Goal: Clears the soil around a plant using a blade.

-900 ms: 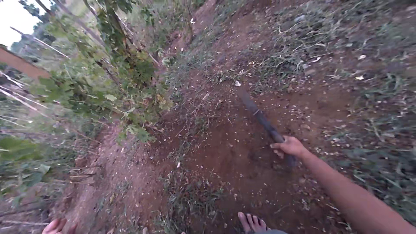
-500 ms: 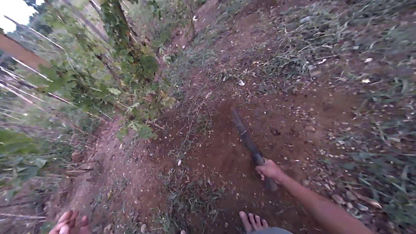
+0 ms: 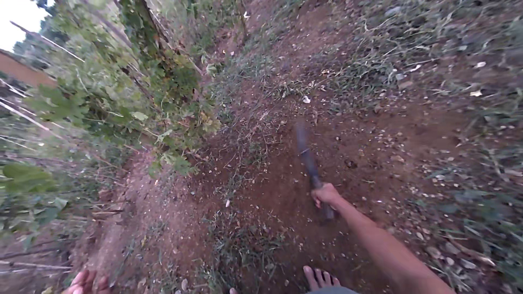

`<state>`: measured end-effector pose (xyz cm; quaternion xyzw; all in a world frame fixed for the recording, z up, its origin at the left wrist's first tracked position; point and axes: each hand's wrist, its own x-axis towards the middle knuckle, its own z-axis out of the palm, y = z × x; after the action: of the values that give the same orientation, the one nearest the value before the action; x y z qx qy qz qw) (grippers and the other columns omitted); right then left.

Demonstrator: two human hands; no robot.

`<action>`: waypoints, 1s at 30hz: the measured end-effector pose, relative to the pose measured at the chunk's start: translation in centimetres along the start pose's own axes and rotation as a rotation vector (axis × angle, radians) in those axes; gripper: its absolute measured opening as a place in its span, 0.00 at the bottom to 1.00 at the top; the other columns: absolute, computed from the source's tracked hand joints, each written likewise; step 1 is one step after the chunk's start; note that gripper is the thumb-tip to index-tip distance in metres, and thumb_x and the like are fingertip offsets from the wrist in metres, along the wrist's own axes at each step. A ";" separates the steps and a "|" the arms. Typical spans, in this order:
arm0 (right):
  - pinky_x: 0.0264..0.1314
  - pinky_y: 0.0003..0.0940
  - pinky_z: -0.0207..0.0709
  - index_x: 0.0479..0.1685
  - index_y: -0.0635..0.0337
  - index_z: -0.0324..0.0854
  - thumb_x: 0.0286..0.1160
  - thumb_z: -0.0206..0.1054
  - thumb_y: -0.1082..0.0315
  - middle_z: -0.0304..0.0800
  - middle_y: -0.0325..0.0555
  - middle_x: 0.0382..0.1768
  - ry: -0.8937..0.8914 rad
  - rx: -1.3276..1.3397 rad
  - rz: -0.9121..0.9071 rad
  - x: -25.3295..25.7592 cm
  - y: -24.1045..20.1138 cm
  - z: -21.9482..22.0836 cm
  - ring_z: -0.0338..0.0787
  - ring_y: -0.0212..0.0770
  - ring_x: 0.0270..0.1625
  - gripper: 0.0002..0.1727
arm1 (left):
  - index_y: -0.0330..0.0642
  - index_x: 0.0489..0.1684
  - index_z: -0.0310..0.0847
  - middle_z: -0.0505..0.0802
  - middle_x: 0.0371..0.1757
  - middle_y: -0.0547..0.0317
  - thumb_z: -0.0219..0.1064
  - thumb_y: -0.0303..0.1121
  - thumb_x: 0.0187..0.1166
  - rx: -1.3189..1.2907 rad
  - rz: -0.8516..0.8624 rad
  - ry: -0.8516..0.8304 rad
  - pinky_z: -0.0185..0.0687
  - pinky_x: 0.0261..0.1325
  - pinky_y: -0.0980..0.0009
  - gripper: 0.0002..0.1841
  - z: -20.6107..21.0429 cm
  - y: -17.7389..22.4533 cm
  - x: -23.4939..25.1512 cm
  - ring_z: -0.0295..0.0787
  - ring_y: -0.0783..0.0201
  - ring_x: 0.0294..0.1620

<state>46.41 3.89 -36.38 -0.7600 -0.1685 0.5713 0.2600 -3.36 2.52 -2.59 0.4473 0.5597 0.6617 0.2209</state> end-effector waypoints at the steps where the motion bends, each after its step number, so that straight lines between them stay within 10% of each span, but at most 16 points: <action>1: 0.37 0.40 0.85 0.70 0.70 0.71 0.78 0.67 0.73 0.83 0.51 0.33 -0.100 -0.227 0.022 -0.2 0.0 0.1 0.85 0.41 0.26 0.23 | 0.47 0.46 0.73 0.92 0.48 0.71 0.44 0.27 0.89 -0.006 -0.012 0.010 0.88 0.49 0.78 0.10 0.3 0.0 0.0 0.91 0.76 0.50; 6: 0.37 0.38 0.84 0.65 0.69 0.76 0.80 0.69 0.68 0.85 0.51 0.33 -0.165 -0.490 -0.051 -2.1 -1.3 -2.4 0.85 0.40 0.26 0.19 | 0.49 0.45 0.74 0.94 0.48 0.71 0.42 0.28 0.90 -0.053 -0.020 0.009 0.88 0.47 0.78 0.13 0.4 -0.1 0.0 0.92 0.76 0.49; 15: 0.25 0.35 0.85 0.62 0.64 0.69 0.76 0.65 0.75 0.76 0.39 0.22 0.274 0.595 -0.116 1.4 -5.4 -2.0 0.80 0.34 0.17 0.18 | 0.48 0.48 0.72 0.92 0.47 0.72 0.44 0.29 0.90 -0.012 -0.042 0.036 0.87 0.50 0.78 0.10 -0.7 0.6 0.1 0.91 0.77 0.50; 21: 0.33 0.36 0.84 0.59 0.71 0.75 0.78 0.68 0.71 0.80 0.45 0.27 -0.087 -0.209 0.051 -0.1 -0.5 -0.7 0.83 0.37 0.22 0.16 | 0.51 0.44 0.73 0.94 0.47 0.72 0.41 0.30 0.91 -0.048 -0.051 -0.018 0.88 0.48 0.78 0.13 0.2 -0.1 0.4 0.92 0.76 0.49; 26: 0.20 0.25 0.78 0.49 0.68 0.74 0.83 0.63 0.75 0.71 0.38 0.18 -0.107 -0.019 0.043 -1.7 -2.4 -6.2 0.74 0.30 0.14 0.05 | 0.52 0.43 0.74 0.95 0.47 0.72 0.38 0.31 0.92 -0.065 -0.080 -0.019 0.88 0.46 0.78 0.15 0.5 -0.1 0.1 0.93 0.76 0.49; 30: 0.26 0.30 0.81 0.61 0.70 0.73 0.85 0.66 0.66 0.75 0.41 0.24 0.112 0.259 -0.067 -0.9 -4.1 -6.2 0.77 0.32 0.18 0.17 | 0.52 0.43 0.78 0.95 0.46 0.71 0.40 0.31 0.91 -0.076 -0.069 -0.030 0.88 0.48 0.77 0.17 -0.2 0.0 0.1 0.93 0.74 0.49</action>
<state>52.20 5.48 -31.91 -0.7446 -0.1040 0.5360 0.3840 -3.55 2.48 -2.57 0.4290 0.5461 0.6675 0.2688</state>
